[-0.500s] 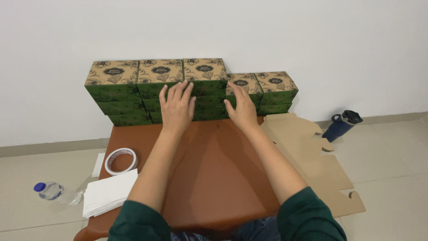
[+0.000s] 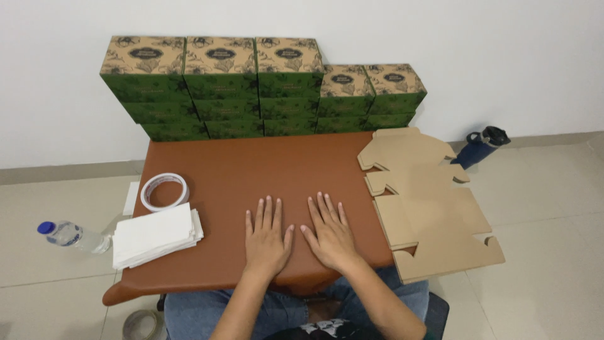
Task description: The person assembles flat cardboard pieces into small boxes by folding and tucking flaps. They place a white paper insert inside each box, close the lid, and stack the finished boxes. The process is repeated for multiple units.
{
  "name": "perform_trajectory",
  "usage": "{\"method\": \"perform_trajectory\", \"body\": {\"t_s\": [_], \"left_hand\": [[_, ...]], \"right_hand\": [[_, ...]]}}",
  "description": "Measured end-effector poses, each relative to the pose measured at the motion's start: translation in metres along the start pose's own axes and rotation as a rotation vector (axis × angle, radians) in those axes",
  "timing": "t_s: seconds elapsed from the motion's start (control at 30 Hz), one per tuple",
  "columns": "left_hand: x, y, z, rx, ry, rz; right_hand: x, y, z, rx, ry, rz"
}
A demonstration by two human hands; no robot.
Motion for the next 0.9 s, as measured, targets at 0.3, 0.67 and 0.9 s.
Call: {"method": "perform_trajectory", "body": {"t_s": [0.3,0.67,0.9], "left_hand": [[0.003,0.011,0.001,-0.045,0.046,-0.08],[0.005,0.03,-0.002,-0.115,0.097,-0.13],[-0.051,0.044,-0.014,-0.149,0.196,0.027]], "right_hand": [[-0.011,0.018,-0.001,-0.107,-0.006,0.029],[-0.019,0.029,-0.001,-0.162,-0.001,0.02],[-0.05,-0.017,0.041,-0.231,-0.083,-0.344]]}}
Point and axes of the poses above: each hand's wrist, its own z-axis away from the middle knuckle, its own y-axis out of the palm, x = y × z, the point moved 6 cm from there along -z, towards the middle knuckle, and after that the axes turned 7 degrees about z, right-handed, at the moved point
